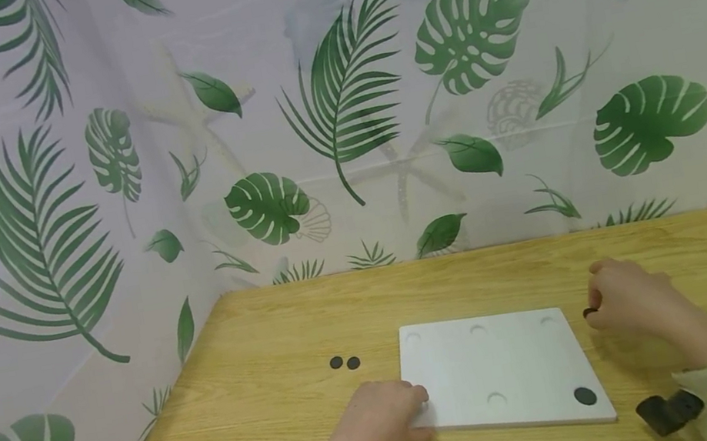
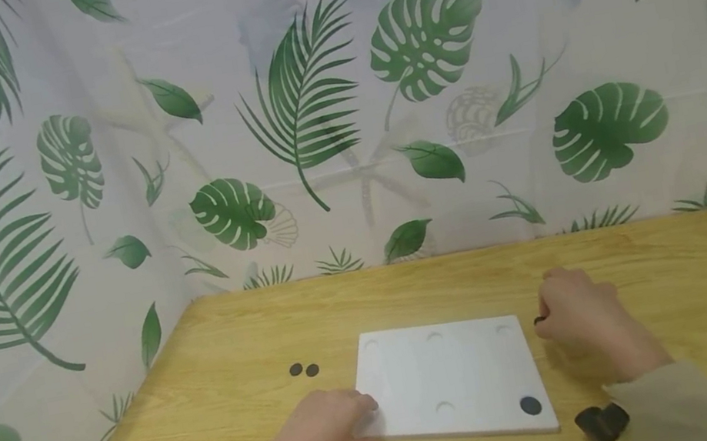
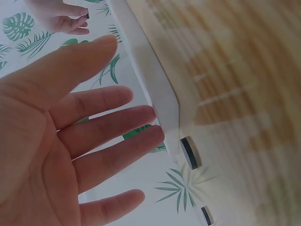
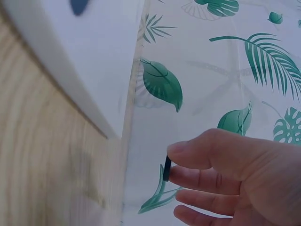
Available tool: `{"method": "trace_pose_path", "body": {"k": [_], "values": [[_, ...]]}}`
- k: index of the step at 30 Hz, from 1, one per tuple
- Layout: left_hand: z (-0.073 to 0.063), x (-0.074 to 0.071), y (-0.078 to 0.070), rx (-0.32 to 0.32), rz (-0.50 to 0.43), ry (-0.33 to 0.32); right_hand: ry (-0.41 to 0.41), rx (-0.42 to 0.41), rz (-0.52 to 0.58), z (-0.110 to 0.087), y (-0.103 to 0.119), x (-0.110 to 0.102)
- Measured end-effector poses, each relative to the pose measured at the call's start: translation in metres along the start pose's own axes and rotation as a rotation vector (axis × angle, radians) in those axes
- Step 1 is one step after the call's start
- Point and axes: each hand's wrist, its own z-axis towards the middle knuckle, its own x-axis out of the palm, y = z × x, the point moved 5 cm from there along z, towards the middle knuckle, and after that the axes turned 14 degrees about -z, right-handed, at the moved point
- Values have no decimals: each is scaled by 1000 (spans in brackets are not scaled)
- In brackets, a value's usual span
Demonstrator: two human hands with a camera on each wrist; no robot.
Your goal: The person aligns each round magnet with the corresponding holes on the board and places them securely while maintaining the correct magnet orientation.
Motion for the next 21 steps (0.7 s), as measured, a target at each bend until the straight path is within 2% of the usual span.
{"method": "trace_pose_path", "body": {"k": [10, 21], "values": [[1, 0, -1, -5, 22, -1, 22, 12, 62, 16, 5, -1], [0, 0, -1, -2, 21, 1, -7, -24, 48, 24, 5, 4]]}}
